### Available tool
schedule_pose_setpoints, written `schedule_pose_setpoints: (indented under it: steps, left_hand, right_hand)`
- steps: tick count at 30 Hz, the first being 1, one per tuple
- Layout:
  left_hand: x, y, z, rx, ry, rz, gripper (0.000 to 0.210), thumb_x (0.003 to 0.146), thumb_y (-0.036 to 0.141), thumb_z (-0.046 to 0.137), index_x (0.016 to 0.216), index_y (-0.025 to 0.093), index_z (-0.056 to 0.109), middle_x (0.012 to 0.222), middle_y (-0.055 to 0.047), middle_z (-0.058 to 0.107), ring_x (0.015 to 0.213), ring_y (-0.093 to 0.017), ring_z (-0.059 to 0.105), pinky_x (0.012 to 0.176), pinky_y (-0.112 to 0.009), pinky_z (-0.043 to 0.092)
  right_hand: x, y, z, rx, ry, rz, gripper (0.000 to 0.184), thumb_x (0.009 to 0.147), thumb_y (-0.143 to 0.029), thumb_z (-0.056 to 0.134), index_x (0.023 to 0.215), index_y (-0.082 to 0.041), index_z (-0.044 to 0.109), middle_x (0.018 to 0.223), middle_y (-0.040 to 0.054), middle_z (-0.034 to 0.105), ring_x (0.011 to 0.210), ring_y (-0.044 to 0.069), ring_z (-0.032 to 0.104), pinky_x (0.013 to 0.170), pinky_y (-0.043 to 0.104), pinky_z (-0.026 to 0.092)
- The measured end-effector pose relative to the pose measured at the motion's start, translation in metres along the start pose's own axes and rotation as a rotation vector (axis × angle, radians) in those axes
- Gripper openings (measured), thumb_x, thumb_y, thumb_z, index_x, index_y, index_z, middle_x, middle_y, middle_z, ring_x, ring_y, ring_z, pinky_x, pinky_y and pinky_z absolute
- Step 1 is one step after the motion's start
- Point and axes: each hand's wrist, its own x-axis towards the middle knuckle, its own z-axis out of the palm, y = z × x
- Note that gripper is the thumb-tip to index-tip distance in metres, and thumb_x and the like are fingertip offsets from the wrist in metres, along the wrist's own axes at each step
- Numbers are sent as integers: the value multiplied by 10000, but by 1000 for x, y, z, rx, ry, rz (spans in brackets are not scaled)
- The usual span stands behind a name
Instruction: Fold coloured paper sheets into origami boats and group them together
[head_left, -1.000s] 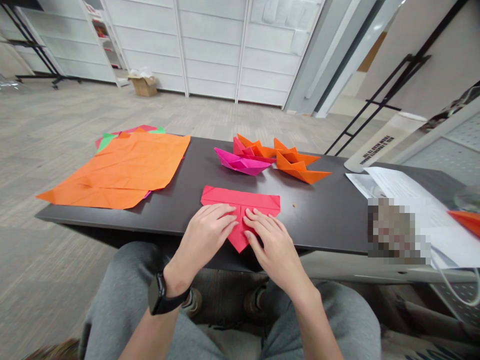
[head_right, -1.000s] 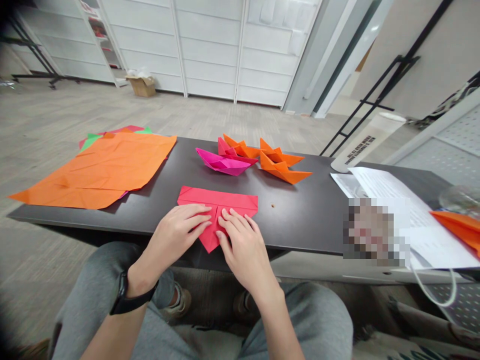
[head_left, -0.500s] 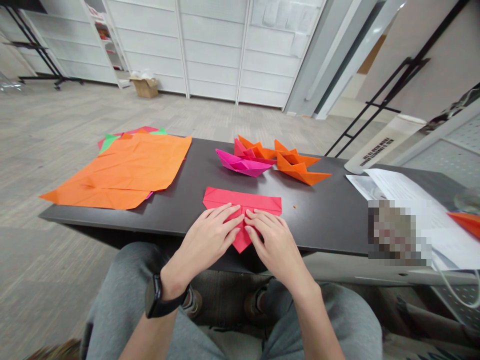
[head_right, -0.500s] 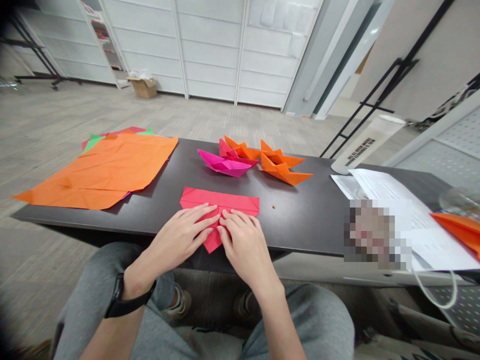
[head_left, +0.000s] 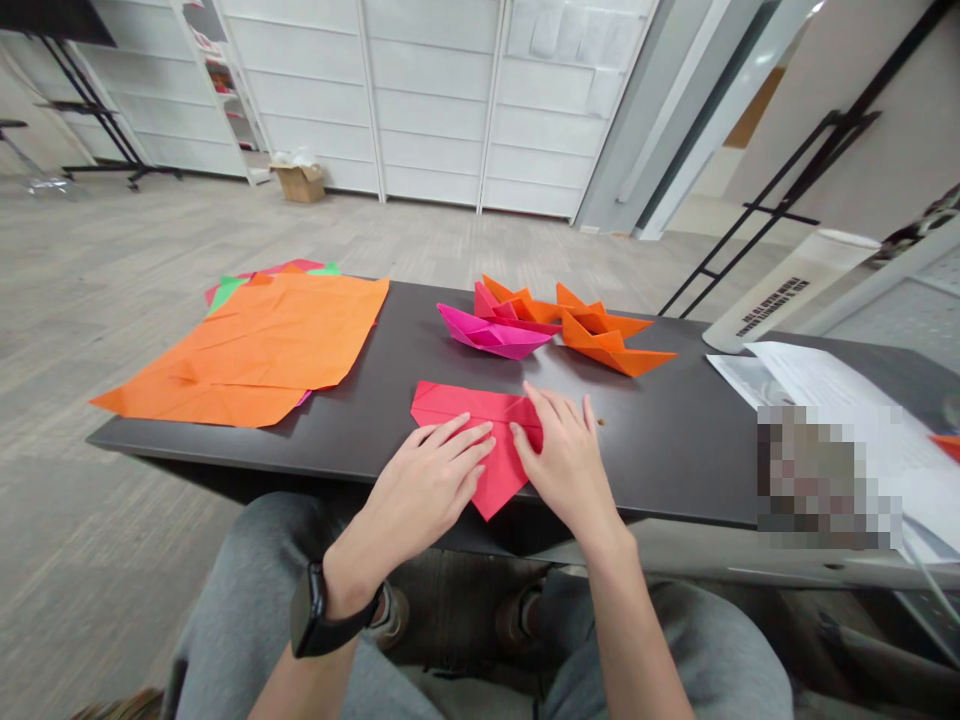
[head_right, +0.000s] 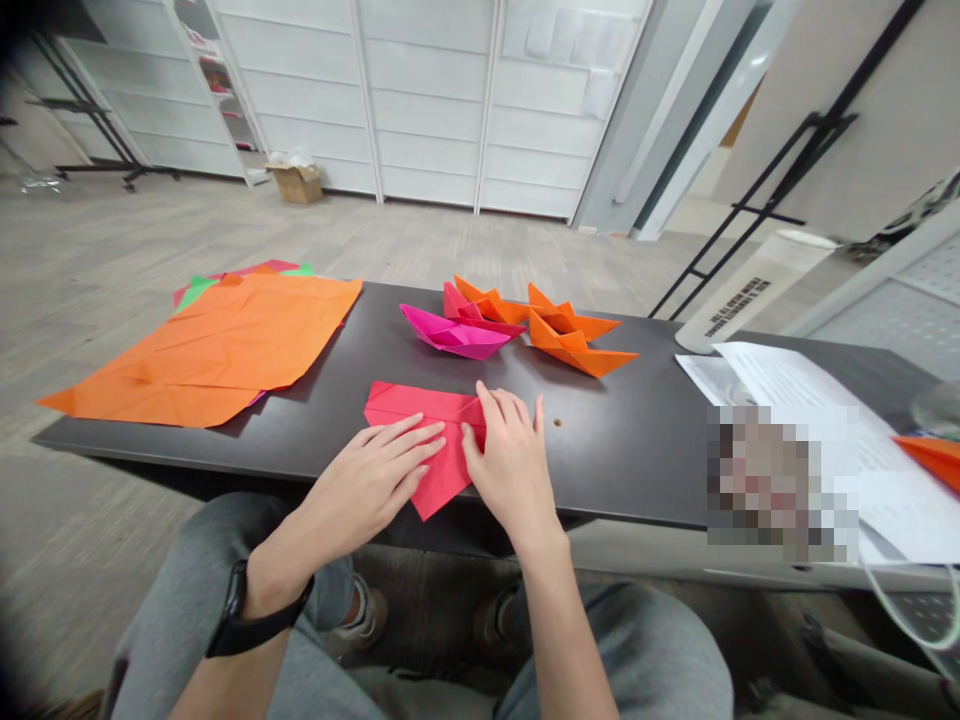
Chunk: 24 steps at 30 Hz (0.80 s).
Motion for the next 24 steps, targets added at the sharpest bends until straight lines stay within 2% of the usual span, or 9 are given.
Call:
schedule_pose_setpoints:
  steps: [4,8,12,15,19,24]
  left_hand:
    - [0,0,-1,-2,-14,-5,368,1043,248,399,1354,214,593,1460,-27,590,1373,-246,493,1068,-417,396]
    - [0,0,-1,-3,-27,-3,364,1039,238,409,1351,215,595,1461,-20,589,1381,-246,484,1071,-427,395]
    - [0,1,0,-4,-19,-6,362,1043,243,399,1343,210,600,1446,-30,601,1369,-245,488,1072,-431,395]
    - [0,1,0,3,-4,-13,350,1035,247,419,1322,206,616,1398,-57,625,1300,-251,528,1047,-437,422]
    - [0,1,-2,43,33,-30,335,1019,270,460,1300,233,638,1272,-84,637,1146,-264,557,943,-428,486]
    - [-1,0,-2,52,19,-24,325,1014,265,473,1288,230,644,1239,-83,622,1102,-268,528,921,-426,500]
  right_hand:
    - [0,-3,-4,-11,74,-13,409,915,-213,557,1322,-199,586,1150,115,647,1090,292,602,1145,628,304]
    - [-1,-6,-7,15,126,-10,223,893,-159,574,1075,-229,681,1010,74,644,978,261,603,1148,563,328]
    - [-3,-9,-10,56,144,-31,164,885,-109,558,886,-240,656,908,31,671,911,231,623,1142,520,326]
    - [-5,-11,-13,98,126,-75,192,891,-90,535,880,-241,653,896,15,702,906,217,644,1125,498,334]
    - [-7,-9,-15,146,57,-149,241,917,-97,518,975,-240,702,935,32,718,914,219,649,1010,440,422]
    - [-8,-10,-18,168,4,-159,226,893,-84,541,929,-227,713,961,43,713,930,219,644,964,425,442]
